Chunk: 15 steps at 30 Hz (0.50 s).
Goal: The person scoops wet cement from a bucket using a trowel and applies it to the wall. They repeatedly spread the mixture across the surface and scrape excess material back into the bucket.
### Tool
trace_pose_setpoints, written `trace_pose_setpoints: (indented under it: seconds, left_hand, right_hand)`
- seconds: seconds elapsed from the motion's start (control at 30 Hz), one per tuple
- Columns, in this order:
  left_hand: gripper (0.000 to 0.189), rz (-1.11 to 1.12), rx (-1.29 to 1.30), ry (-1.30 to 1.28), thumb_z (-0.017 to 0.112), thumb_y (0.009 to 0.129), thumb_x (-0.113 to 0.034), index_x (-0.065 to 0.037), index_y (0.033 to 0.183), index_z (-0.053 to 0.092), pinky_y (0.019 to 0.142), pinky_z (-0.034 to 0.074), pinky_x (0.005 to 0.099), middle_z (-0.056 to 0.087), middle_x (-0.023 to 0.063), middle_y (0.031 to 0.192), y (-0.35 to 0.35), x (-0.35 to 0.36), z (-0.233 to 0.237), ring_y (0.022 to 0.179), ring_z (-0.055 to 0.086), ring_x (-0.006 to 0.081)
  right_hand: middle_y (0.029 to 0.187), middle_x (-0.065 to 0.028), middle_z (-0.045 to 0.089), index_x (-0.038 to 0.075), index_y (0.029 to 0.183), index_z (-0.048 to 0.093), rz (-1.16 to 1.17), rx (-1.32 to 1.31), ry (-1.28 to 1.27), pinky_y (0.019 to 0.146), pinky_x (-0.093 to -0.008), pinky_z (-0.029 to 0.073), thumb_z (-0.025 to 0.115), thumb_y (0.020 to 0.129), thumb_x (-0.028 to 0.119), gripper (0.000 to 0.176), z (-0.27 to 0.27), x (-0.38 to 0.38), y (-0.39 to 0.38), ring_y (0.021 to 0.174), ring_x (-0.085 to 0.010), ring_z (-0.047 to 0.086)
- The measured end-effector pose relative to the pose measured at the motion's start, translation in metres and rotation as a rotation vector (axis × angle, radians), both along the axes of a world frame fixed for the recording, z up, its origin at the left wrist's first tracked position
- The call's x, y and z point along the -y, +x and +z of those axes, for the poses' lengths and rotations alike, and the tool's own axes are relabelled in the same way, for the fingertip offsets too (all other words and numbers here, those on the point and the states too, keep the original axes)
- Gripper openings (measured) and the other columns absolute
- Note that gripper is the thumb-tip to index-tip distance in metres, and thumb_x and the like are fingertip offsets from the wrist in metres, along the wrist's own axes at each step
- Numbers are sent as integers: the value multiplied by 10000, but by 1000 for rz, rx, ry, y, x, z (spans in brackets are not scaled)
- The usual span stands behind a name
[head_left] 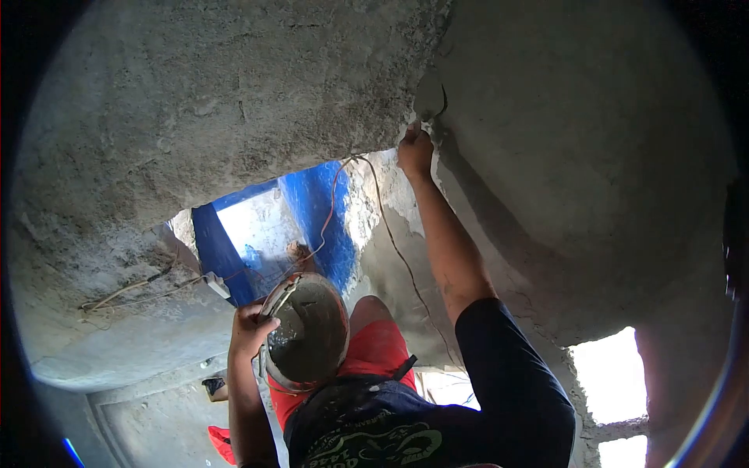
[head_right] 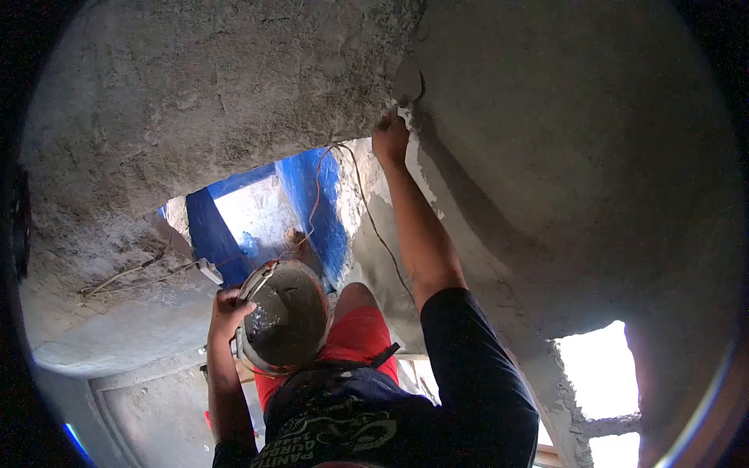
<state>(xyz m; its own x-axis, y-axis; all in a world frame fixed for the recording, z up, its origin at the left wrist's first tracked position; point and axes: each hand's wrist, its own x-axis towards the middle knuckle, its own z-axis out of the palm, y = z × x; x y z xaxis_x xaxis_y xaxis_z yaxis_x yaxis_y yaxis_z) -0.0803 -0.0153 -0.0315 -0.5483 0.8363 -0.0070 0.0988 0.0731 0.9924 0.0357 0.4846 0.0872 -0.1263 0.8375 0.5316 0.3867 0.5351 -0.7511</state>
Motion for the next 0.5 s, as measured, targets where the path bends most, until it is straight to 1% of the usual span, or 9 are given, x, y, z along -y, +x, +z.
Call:
trace_pose_setpoints:
  seconds: [0.03, 0.07, 0.13, 0.17, 0.27, 0.3, 0.33, 0.4, 0.5]
  left_hand:
    - [172, 33, -50, -22, 727, 727, -58, 11, 885, 718, 572, 328, 263, 485, -63, 670, -7, 4, -19, 629, 413, 55]
    - [172, 37, -51, -20, 727, 727, -58, 11, 885, 718, 572, 328, 263, 485, -63, 670, -9, 7, -24, 629, 413, 55]
    - [316, 71, 22, -33, 723, 724, -49, 15, 1033, 721, 568, 322, 258, 489, -70, 677, -4, 11, -11, 634, 409, 46]
    - [418, 57, 13, -37, 714, 724, -42, 20, 1137, 697, 559, 314, 252, 489, -82, 688, -9, 15, -20, 631, 401, 35]
    - [435, 97, 65, 85, 708, 721, -35, 28, 1152, 689, 561, 331, 234, 513, -81, 717, -1, 13, -8, 631, 412, 29]
    - [446, 34, 11, 54, 698, 725, -19, 37, 1167, 678, 578, 364, 221, 579, -61, 792, -5, 15, -9, 645, 442, 25]
    - [446, 31, 19, 57, 698, 725, -19, 37, 1167, 678, 578, 364, 221, 579, -61, 792, -9, 18, -12, 645, 442, 25]
    - [443, 8, 28, -65, 693, 731, -9, 43, 1171, 676, 589, 378, 211, 611, -46, 837, -12, 21, -18, 660, 464, 24]
    - [429, 72, 112, 110, 701, 733, -13, 44, 1157, 681, 570, 351, 206, 578, -57, 781, -1, 13, -13, 646, 454, 19]
  right_hand:
    - [943, -323, 659, -94, 977, 585, -76, 72, 69, 799, -530, 510, 527, 972, 303, 401, 1, 5, 0, 950, -482, 641]
    - [943, -323, 659, -94, 977, 585, -72, 71, 72, 799, -530, 510, 527, 972, 303, 401, 4, 8, -1, 950, -482, 641]
    - [973, -326, 656, -94, 986, 590, -129, 139, -118, 824, -539, 511, 507, 972, 304, 406, 6, 16, 2, 952, -479, 643]
    - [973, -326, 656, -94, 986, 590, -130, 145, -120, 824, -539, 511, 507, 972, 304, 406, 3, 23, 4, 952, -479, 643]
    - [974, -328, 655, -94, 986, 595, -235, 237, -33, 832, -546, 515, 493, 970, 297, 405, 0, 41, 12, 939, -469, 651]
    - [968, -331, 654, -95, 990, 591, -156, 376, -54, 833, -546, 517, 493, 969, 295, 402, -4, 40, 19, 934, -464, 654]
    - [962, -334, 654, -96, 994, 587, -78, 517, -76, 834, -547, 519, 492, 968, 292, 400, -9, 40, 26, 929, -459, 657]
    - [969, -325, 652, -78, 1025, 595, -75, 474, -101, 824, -541, 521, 513, 955, 262, 356, -17, 52, 39, 911, -451, 658]
    - [905, -314, 651, -75, 995, 605, -178, 359, 111, 765, -535, 523, 555, 934, 192, 278, 7, 75, 48, 851, -469, 657]
